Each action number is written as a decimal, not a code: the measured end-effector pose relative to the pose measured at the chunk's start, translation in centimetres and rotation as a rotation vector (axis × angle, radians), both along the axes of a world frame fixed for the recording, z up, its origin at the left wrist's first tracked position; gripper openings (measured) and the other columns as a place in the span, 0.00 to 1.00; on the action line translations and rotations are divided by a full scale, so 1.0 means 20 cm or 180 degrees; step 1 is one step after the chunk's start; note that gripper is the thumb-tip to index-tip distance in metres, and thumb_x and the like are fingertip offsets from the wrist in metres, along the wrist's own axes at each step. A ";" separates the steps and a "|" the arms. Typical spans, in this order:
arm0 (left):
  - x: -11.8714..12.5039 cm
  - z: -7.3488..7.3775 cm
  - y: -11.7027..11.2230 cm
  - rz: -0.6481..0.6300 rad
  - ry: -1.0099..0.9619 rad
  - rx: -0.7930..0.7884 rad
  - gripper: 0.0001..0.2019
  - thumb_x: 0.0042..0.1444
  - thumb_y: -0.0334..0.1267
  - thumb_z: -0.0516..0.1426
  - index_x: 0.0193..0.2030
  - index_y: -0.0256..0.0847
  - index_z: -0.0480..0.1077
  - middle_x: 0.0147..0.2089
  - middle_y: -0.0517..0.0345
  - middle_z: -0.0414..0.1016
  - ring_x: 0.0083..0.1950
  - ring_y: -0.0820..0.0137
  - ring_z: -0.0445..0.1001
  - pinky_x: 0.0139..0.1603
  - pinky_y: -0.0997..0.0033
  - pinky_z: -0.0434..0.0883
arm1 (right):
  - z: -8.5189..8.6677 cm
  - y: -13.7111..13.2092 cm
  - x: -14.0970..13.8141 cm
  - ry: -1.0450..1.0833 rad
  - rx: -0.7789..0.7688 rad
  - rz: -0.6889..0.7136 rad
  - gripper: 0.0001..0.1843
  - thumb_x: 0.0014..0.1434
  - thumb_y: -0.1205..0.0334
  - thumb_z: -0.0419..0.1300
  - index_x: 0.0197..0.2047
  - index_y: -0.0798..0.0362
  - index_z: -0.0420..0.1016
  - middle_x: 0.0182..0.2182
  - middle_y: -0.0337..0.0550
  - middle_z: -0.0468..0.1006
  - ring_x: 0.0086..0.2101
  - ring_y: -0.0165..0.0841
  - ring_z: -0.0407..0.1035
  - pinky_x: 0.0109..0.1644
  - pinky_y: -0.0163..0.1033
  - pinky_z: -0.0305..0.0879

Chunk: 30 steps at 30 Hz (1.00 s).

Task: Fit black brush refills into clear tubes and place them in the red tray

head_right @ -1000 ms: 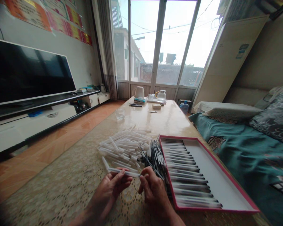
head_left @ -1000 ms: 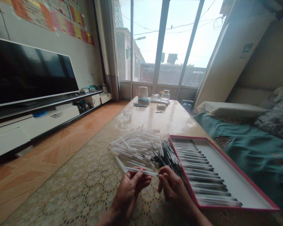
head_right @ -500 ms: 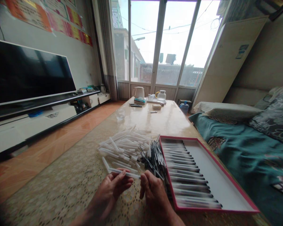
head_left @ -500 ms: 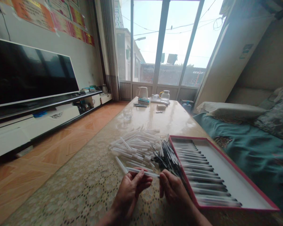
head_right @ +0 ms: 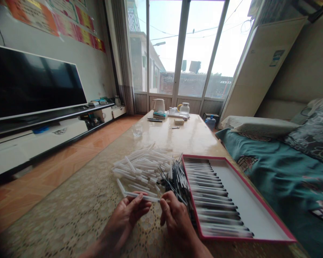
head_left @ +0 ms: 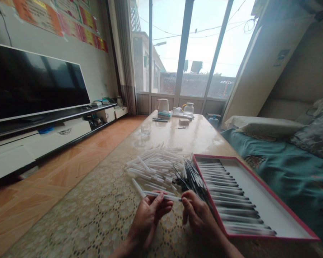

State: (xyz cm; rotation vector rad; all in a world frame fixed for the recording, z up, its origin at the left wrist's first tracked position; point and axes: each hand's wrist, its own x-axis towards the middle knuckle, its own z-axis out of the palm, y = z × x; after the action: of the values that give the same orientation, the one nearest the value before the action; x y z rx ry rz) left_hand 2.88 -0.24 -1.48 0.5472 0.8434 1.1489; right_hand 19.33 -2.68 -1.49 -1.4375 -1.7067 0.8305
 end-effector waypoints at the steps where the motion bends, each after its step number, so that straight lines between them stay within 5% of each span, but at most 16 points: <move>1: 0.00 0.00 0.00 0.0018 0.0009 -0.0009 0.07 0.47 0.32 0.63 0.33 0.33 0.72 0.28 0.50 0.80 0.29 0.68 0.78 0.34 0.71 0.76 | 0.00 0.00 0.00 -0.0001 0.0004 0.0013 0.22 0.63 0.42 0.41 0.36 0.52 0.62 0.17 0.36 0.73 0.21 0.31 0.68 0.28 0.32 0.58; 7: 0.00 0.01 0.00 -0.0099 0.0011 0.0036 0.06 0.48 0.33 0.63 0.33 0.33 0.72 0.27 0.50 0.80 0.29 0.69 0.78 0.34 0.72 0.75 | -0.01 0.00 -0.01 -0.0178 0.0125 -0.0002 0.24 0.64 0.44 0.37 0.26 0.50 0.58 0.15 0.37 0.72 0.19 0.30 0.67 0.27 0.32 0.56; 12: 0.00 0.01 0.00 0.0021 0.0005 0.0000 0.07 0.47 0.33 0.63 0.32 0.34 0.72 0.27 0.51 0.80 0.29 0.69 0.78 0.34 0.72 0.76 | -0.01 0.00 -0.01 -0.0044 0.0130 0.0039 0.20 0.64 0.45 0.42 0.36 0.51 0.61 0.16 0.35 0.73 0.20 0.30 0.67 0.27 0.32 0.57; 17: 0.00 0.01 0.00 -0.0098 -0.0012 0.0037 0.07 0.47 0.33 0.63 0.33 0.33 0.72 0.28 0.50 0.80 0.30 0.68 0.79 0.34 0.71 0.75 | -0.01 0.00 -0.01 -0.0038 0.0095 -0.0018 0.24 0.64 0.42 0.38 0.25 0.50 0.58 0.15 0.37 0.72 0.20 0.30 0.67 0.26 0.32 0.56; 23: 0.00 0.02 0.00 -0.0005 0.0004 -0.0010 0.06 0.48 0.32 0.63 0.33 0.34 0.72 0.27 0.51 0.80 0.29 0.69 0.78 0.34 0.72 0.75 | -0.01 0.00 -0.01 0.0016 0.0083 0.0015 0.20 0.64 0.44 0.41 0.35 0.52 0.61 0.16 0.36 0.73 0.19 0.29 0.66 0.26 0.31 0.55; 30: 0.00 0.03 0.00 -0.0189 0.0047 0.0125 0.07 0.49 0.34 0.62 0.33 0.33 0.71 0.28 0.50 0.80 0.30 0.69 0.78 0.35 0.71 0.75 | 0.00 -0.01 -0.01 0.0005 -0.0033 0.0046 0.20 0.65 0.47 0.40 0.28 0.51 0.58 0.16 0.37 0.73 0.20 0.29 0.66 0.27 0.31 0.56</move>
State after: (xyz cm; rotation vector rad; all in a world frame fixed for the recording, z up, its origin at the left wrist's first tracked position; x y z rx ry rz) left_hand 2.93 -0.31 -0.95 0.6098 0.8135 1.1102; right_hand 19.09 -2.90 -1.43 -1.4326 -1.7159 0.8494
